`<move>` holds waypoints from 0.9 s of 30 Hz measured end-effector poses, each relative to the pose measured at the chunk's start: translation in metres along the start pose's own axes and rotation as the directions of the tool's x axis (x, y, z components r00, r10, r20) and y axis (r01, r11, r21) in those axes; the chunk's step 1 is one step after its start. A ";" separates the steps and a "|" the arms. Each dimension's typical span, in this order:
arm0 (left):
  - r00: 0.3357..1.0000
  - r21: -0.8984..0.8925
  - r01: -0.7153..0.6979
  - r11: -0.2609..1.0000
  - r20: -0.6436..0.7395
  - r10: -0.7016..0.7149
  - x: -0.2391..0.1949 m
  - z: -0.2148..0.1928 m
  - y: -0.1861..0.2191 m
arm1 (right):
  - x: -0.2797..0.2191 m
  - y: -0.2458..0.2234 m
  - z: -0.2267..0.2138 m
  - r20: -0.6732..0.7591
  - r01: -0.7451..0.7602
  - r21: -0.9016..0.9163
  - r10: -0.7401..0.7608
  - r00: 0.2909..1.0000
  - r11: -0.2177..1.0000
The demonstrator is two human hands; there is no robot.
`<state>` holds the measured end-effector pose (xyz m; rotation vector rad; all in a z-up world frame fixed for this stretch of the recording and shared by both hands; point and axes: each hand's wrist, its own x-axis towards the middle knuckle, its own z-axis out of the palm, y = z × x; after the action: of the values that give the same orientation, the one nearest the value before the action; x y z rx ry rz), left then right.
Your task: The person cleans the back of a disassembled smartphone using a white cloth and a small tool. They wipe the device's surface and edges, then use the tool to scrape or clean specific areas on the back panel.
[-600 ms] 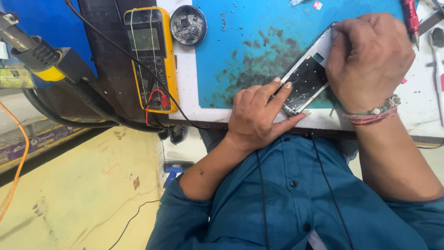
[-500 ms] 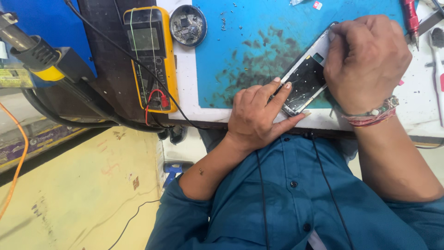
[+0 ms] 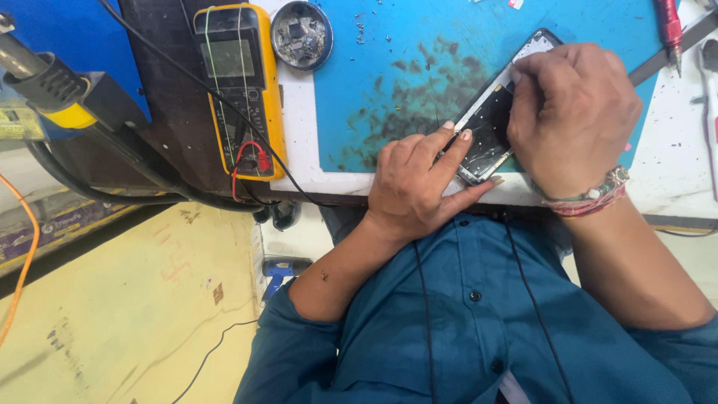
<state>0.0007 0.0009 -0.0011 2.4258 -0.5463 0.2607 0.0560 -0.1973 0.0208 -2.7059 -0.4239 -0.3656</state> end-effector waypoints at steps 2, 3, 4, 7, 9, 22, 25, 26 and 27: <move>1.000 0.007 -0.002 1.000 0.000 0.002 -0.001 0.000 0.000 | 0.000 -0.004 -0.001 0.005 -0.003 0.016 0.003 1.000 1.000; 1.000 0.009 -0.006 1.000 0.000 0.006 0.000 0.000 0.000 | 0.000 -0.007 -0.001 0.007 -0.003 0.017 0.003 1.000 1.000; 1.000 0.007 -0.008 1.000 0.003 0.008 0.000 0.000 0.000 | 0.000 -0.009 -0.002 0.009 -0.003 0.018 0.003 1.000 1.000; 1.000 0.001 -0.008 1.000 0.009 0.007 -0.001 0.000 -0.001 | 0.001 -0.017 -0.004 0.020 0.003 0.031 -0.004 1.000 1.000; 1.000 -0.005 -0.001 1.000 0.014 0.002 -0.001 0.000 -0.001 | 0.002 -0.023 -0.006 0.031 0.002 0.059 -0.004 1.000 0.998; 1.000 -0.047 0.018 0.999 0.017 -0.018 -0.006 0.002 -0.004 | -0.009 -0.040 -0.009 0.179 0.027 0.151 -0.054 0.982 0.988; 1.000 -0.046 0.021 0.999 -0.017 -0.022 -0.005 0.004 -0.003 | -0.003 -0.036 -0.013 0.217 0.078 0.220 -0.127 0.968 0.972; 0.999 -0.041 0.019 0.999 -0.030 -0.020 -0.005 0.004 -0.003 | -0.001 -0.033 -0.015 0.227 0.093 0.235 -0.147 0.963 0.968; 0.999 -0.036 0.016 0.999 -0.043 -0.018 -0.005 0.004 -0.002 | 0.000 -0.032 -0.016 0.236 0.106 0.252 -0.168 0.957 0.962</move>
<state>-0.0027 0.0014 -0.0074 2.3841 -0.5067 0.2926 0.0423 -0.1760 0.0457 -2.5003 -0.6859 0.0021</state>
